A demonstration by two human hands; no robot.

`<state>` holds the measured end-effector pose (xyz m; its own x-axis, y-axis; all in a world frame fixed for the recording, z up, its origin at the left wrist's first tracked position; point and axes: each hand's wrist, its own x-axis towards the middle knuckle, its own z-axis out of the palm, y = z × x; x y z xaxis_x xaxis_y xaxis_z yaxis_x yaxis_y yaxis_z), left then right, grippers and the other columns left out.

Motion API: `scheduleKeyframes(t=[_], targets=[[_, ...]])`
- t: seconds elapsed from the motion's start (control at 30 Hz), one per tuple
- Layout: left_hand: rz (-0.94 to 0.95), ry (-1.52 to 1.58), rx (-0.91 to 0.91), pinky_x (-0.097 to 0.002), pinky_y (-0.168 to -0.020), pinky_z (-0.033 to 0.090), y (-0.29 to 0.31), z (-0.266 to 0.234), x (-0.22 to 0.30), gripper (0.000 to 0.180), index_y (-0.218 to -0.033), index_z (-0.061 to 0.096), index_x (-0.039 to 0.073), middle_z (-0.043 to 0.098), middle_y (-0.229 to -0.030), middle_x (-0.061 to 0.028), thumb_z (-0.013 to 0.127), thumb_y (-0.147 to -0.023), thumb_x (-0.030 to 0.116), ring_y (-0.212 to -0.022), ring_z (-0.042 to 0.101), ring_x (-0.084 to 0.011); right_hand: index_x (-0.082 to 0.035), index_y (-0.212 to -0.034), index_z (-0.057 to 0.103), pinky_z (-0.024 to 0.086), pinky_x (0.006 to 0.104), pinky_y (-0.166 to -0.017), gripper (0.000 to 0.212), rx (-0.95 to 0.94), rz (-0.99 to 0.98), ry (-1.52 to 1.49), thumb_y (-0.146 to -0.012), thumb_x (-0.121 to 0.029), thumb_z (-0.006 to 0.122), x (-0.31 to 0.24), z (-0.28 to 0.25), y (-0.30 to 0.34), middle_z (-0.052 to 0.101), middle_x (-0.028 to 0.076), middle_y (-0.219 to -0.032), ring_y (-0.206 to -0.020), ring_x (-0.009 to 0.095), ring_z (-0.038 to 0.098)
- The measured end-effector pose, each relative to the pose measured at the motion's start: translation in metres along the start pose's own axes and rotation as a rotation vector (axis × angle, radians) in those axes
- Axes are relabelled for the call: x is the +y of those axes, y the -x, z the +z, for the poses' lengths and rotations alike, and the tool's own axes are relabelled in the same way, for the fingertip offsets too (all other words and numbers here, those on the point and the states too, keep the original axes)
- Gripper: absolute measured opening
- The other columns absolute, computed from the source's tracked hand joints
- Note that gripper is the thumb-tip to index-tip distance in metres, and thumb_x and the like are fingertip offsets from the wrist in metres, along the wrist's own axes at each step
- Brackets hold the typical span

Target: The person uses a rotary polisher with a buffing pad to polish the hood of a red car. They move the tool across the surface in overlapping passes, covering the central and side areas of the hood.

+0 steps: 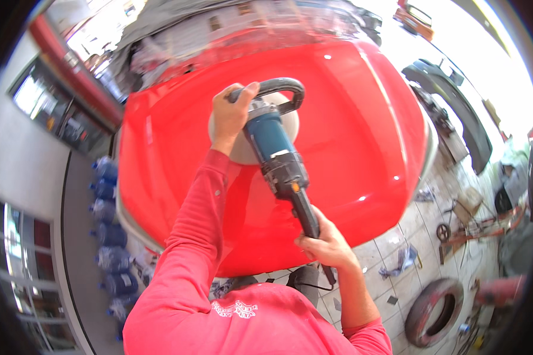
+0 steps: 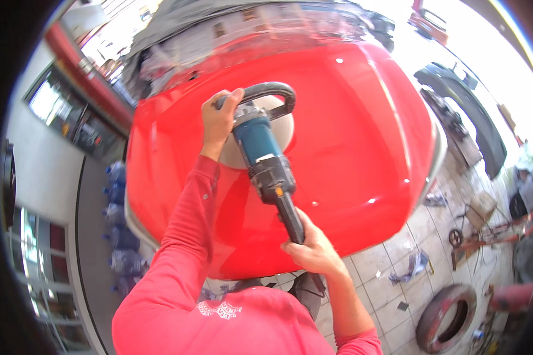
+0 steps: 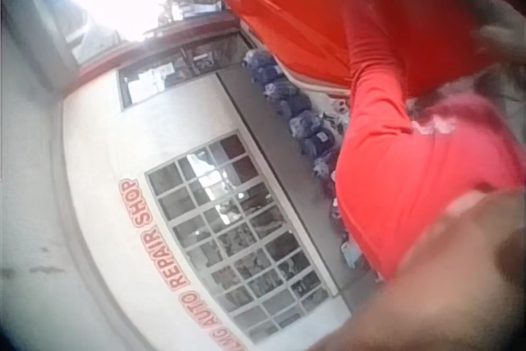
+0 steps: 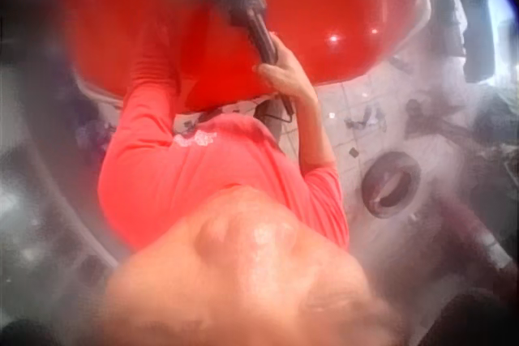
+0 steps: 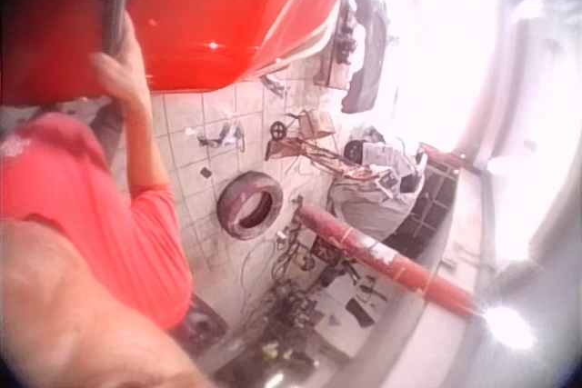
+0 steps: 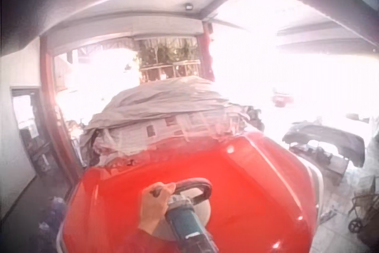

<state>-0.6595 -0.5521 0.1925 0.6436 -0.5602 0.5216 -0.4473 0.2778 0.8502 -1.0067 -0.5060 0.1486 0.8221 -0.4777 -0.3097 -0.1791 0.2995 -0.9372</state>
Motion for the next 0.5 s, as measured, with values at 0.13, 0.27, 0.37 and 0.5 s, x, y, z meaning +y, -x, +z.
scheduleKeyframes(t=[0.13, 0.27, 0.37, 0.5], targets=[[-0.002, 0.116, -0.234, -0.0297, -0.059, 0.043, -0.010, 0.173, 0.004, 0.042, -0.075, 0.072, 0.000, 0.061, -0.066, 0.0027, 0.082, -0.092, 0.036, -0.064, 0.052, -0.0065, -0.008, -0.148, 0.053, 0.043, 0.0276, -0.049, 0.065, 0.222, -0.057, -0.090, -0.087, 0.007, 0.068, 0.004, -0.094, 0.036, 0.056, -0.001, -0.074, -0.053, 0.009, 0.054], [0.023, 0.233, -0.402, -0.0345, -0.063, 0.051, -0.003, 0.326, 0.005, 0.048, -0.082, 0.075, -0.003, 0.067, -0.068, -0.0065, 0.085, -0.086, 0.044, -0.063, 0.060, -0.0131, -0.003, -0.139, 0.055, 0.046, 0.0298, -0.048, 0.058, 0.457, -0.046, -0.186, -0.084, 0.005, 0.071, 0.010, -0.174, 0.075, 0.060, 0.003, -0.075, -0.051, 0.014, 0.058], [0.016, 0.126, -0.456, -0.0348, -0.072, 0.056, 0.017, 0.386, 0.021, 0.056, -0.093, 0.080, -0.003, 0.075, -0.080, -0.0101, 0.084, -0.084, 0.052, -0.072, 0.068, -0.0172, -0.001, -0.138, 0.055, 0.046, 0.0318, -0.047, 0.059, 0.561, -0.054, -0.280, -0.082, 0.003, 0.072, 0.017, -0.200, 0.101, 0.062, 0.006, -0.076, -0.050, 0.017, 0.059], [-0.009, 0.070, -0.510, -0.0368, -0.077, 0.058, 0.030, 0.390, 0.028, 0.058, -0.096, 0.082, -0.002, 0.078, -0.083, -0.0142, 0.084, -0.082, 0.054, -0.077, 0.073, -0.0238, 0.001, -0.139, 0.055, 0.046, 0.0322, -0.047, 0.060, 0.626, -0.046, -0.275, -0.081, 0.002, 0.071, 0.031, -0.181, 0.106, 0.064, 0.008, -0.078, -0.050, 0.018, 0.059]])
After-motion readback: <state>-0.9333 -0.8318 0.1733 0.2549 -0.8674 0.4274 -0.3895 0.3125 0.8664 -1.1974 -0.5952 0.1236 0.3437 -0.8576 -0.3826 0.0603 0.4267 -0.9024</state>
